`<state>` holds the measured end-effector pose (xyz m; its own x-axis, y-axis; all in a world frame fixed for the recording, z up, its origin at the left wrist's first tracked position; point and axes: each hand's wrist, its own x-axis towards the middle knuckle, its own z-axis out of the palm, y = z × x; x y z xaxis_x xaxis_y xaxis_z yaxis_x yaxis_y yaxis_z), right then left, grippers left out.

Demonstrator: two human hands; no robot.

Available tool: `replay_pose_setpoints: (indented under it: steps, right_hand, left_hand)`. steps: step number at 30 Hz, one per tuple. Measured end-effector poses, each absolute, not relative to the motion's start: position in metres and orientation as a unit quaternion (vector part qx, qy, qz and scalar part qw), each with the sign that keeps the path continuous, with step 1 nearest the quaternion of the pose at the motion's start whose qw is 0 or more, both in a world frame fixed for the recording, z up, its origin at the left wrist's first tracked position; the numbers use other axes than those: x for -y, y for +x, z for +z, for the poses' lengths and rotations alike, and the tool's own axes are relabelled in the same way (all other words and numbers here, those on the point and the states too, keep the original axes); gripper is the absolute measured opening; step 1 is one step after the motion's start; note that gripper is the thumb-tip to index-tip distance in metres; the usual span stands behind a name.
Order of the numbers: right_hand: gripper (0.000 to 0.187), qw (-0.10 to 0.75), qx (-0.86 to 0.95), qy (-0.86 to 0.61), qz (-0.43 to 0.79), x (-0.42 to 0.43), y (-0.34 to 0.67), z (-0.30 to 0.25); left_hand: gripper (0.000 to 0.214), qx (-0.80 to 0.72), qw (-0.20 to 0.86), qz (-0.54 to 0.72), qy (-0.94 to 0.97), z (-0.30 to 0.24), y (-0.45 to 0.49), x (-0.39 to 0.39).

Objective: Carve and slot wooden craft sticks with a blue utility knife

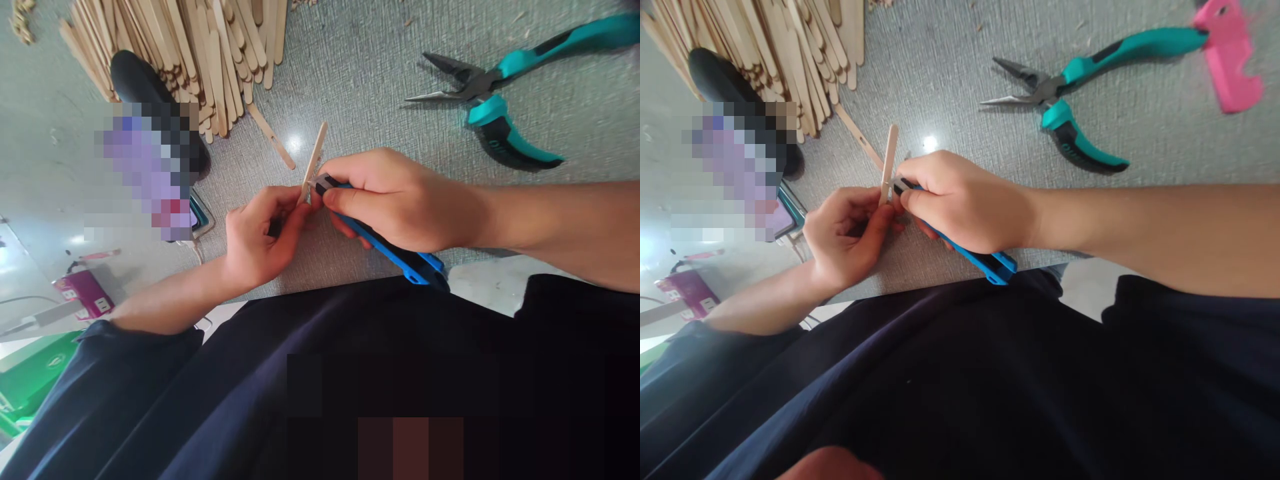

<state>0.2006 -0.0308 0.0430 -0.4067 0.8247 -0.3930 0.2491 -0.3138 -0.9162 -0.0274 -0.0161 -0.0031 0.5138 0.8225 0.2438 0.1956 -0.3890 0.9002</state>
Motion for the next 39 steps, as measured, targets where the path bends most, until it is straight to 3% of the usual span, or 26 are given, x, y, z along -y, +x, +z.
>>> replay_pose_setpoints:
  steps: [7,21,39]
  right_hand:
    - [0.036,0.256,0.525,-0.452,0.674,0.031,0.203,0.041]
    - [0.026,0.275,0.507,-0.402,0.711,0.031,0.21,0.031]
    - [0.024,0.313,0.487,-0.4,0.71,0.031,0.207,0.028]
  left_hand:
    - [0.034,-0.362,0.553,0.317,0.68,0.001,-0.031,0.011]
    - [0.04,-0.371,0.594,0.303,0.646,0.005,-0.03,0.005]
    - [0.006,-0.315,0.661,0.363,0.576,0.006,-0.026,0.004]
